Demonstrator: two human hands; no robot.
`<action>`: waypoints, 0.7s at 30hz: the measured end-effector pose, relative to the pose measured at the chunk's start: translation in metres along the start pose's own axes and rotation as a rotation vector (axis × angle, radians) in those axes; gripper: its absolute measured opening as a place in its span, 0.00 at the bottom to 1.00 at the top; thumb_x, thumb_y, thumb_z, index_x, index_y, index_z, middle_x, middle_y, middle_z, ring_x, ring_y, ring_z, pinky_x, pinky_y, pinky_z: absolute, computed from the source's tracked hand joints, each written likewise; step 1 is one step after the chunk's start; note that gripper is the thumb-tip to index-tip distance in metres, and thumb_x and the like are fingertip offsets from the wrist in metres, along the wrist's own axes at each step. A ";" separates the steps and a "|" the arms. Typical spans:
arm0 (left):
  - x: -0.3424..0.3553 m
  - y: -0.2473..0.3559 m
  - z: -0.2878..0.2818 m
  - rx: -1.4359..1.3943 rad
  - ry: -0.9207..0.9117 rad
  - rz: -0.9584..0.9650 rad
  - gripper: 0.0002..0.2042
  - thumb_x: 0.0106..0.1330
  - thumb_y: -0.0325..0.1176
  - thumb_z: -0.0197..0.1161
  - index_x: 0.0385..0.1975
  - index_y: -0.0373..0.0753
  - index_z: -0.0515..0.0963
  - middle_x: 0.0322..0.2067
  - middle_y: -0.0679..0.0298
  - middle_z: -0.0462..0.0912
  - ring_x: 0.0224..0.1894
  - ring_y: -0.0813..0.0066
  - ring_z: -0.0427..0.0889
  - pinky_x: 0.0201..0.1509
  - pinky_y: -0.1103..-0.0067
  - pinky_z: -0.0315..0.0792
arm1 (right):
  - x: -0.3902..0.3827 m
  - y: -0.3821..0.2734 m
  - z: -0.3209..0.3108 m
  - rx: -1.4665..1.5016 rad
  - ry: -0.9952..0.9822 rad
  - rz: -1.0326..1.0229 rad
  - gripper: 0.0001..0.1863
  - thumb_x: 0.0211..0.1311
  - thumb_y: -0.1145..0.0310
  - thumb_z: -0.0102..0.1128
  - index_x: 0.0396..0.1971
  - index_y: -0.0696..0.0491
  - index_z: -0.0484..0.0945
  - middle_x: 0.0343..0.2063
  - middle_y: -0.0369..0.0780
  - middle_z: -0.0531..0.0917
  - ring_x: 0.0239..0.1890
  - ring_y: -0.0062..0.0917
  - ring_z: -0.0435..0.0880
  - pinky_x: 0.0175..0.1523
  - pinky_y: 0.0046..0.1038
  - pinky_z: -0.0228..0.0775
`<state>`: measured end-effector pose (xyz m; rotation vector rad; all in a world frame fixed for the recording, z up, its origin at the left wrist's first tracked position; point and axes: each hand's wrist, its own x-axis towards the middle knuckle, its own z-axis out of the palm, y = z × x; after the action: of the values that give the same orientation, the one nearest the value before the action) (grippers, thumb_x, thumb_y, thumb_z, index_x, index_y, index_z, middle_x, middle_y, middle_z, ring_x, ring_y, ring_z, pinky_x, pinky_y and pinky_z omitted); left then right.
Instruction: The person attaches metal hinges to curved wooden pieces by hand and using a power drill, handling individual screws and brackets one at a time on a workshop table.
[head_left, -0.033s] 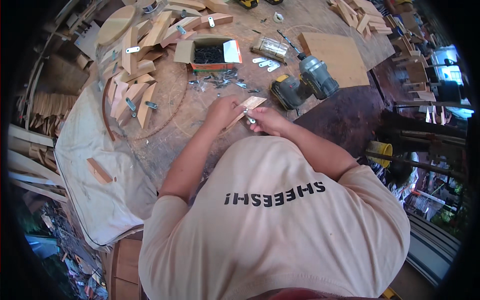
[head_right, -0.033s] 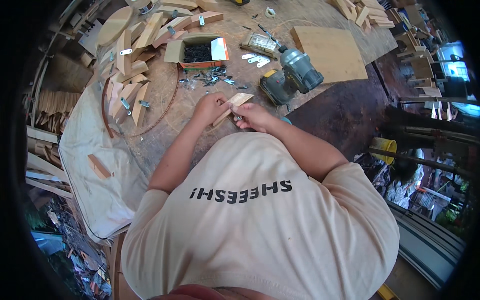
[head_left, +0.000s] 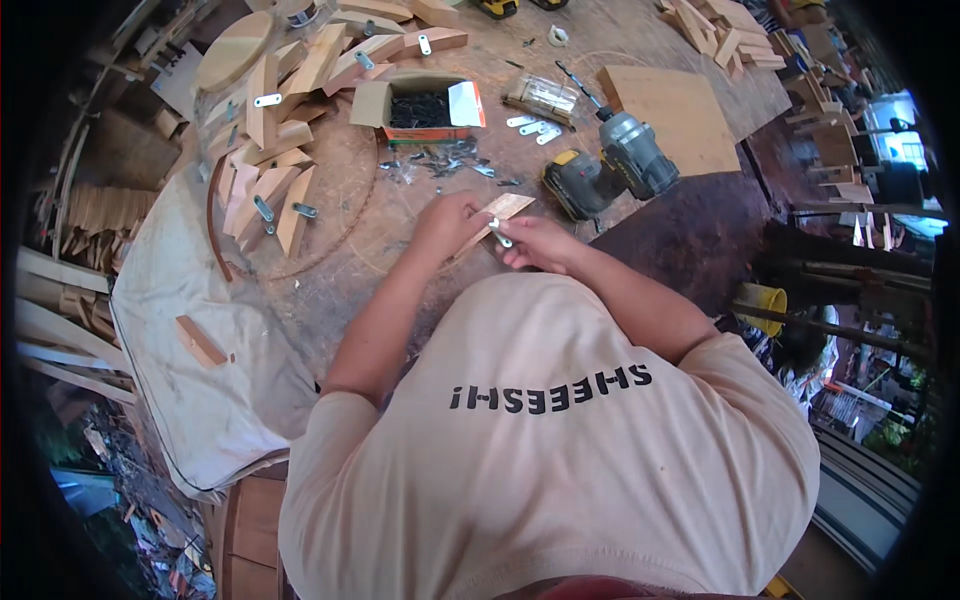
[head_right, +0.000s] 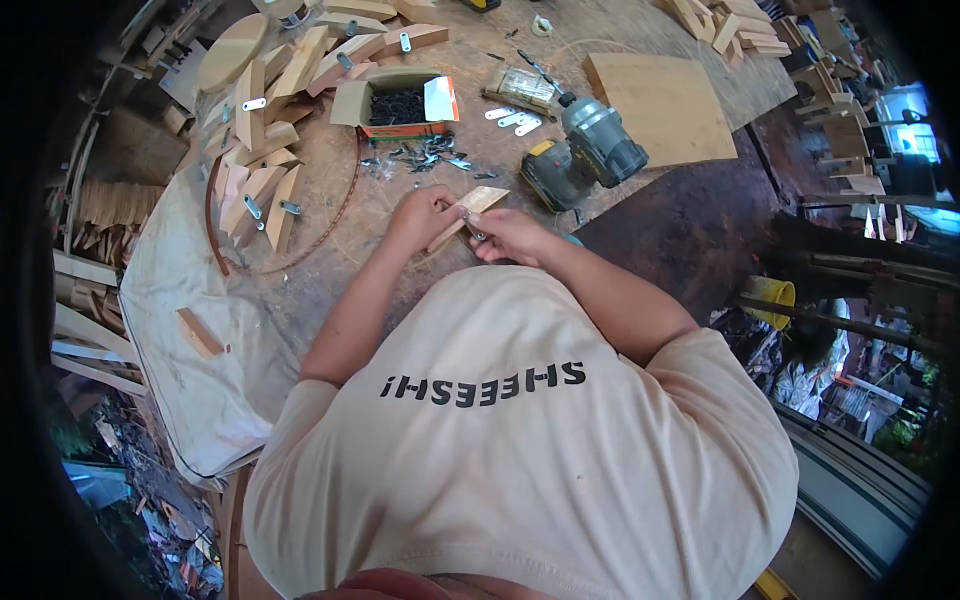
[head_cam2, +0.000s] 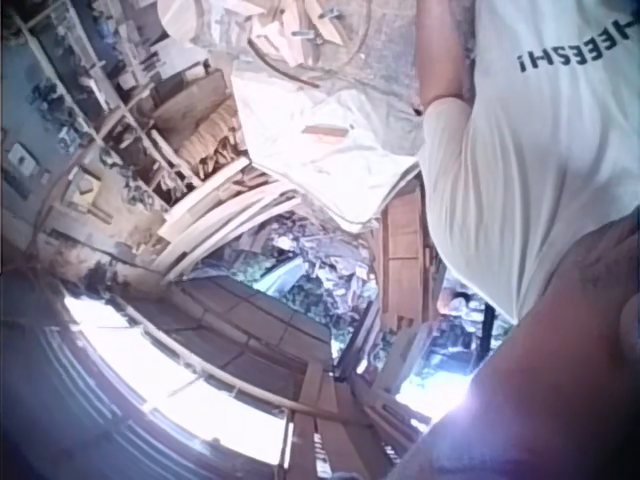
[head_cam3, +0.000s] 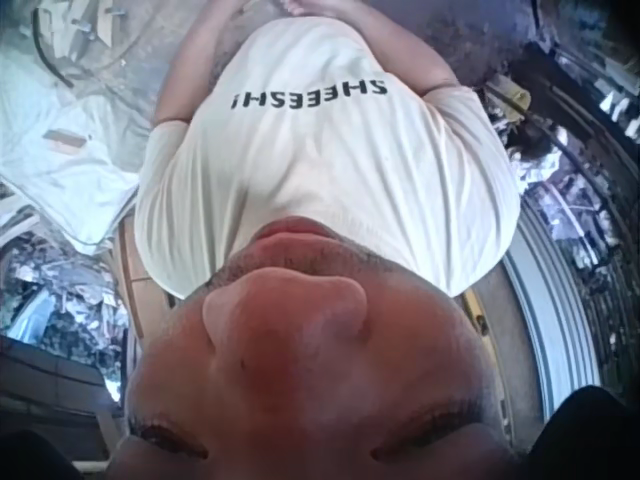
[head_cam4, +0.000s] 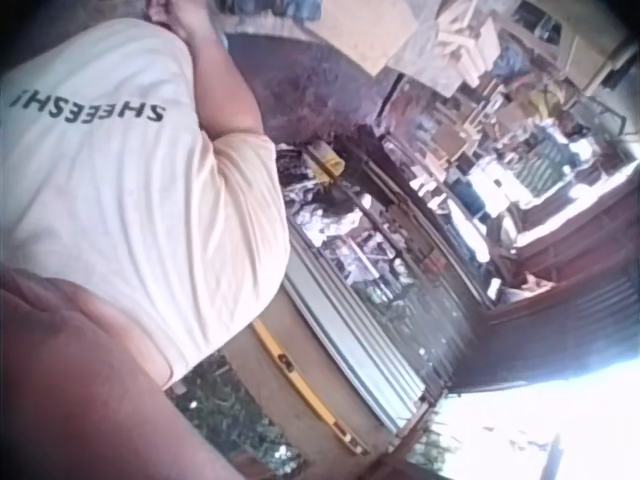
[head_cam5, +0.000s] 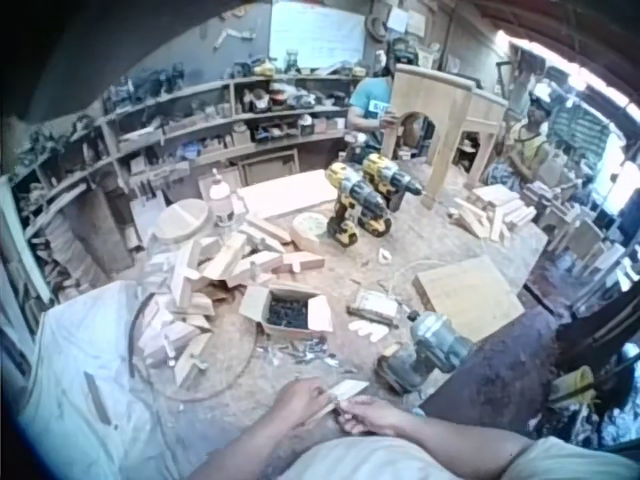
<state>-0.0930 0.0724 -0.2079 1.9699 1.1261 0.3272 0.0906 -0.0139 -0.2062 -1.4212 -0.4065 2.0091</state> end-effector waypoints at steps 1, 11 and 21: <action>-0.001 0.001 0.000 0.001 0.018 0.006 0.10 0.57 0.41 0.65 0.30 0.41 0.81 0.20 0.57 0.77 0.23 0.64 0.77 0.29 0.71 0.70 | -0.007 -0.002 -0.004 0.005 -0.002 -0.007 0.14 0.63 0.58 0.60 0.31 0.54 0.76 0.24 0.34 0.78 0.20 0.17 0.76 0.25 0.17 0.68; -0.028 -0.036 -0.022 -1.202 0.054 -0.342 0.15 0.66 0.26 0.48 0.51 0.33 0.73 0.36 0.66 0.78 0.33 0.83 0.74 0.36 0.85 0.69 | -0.085 -0.004 -0.105 -0.394 0.423 -0.645 0.09 0.55 0.70 0.66 0.29 0.54 0.74 0.23 0.31 0.76 0.25 0.14 0.74 0.31 0.18 0.66; -0.036 0.030 -0.049 -1.023 0.112 -0.139 0.14 0.68 0.26 0.53 0.52 0.32 0.69 0.34 0.63 0.80 0.31 0.82 0.76 0.38 0.85 0.72 | -0.055 -0.076 -0.088 -0.459 0.410 -0.902 0.22 0.50 0.62 0.72 0.44 0.53 0.78 0.40 0.36 0.82 0.42 0.25 0.81 0.50 0.30 0.71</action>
<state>-0.1237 0.0619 -0.1487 0.9748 0.8804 0.7637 0.2076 -0.0018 -0.1547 -1.4764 -1.1277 0.9076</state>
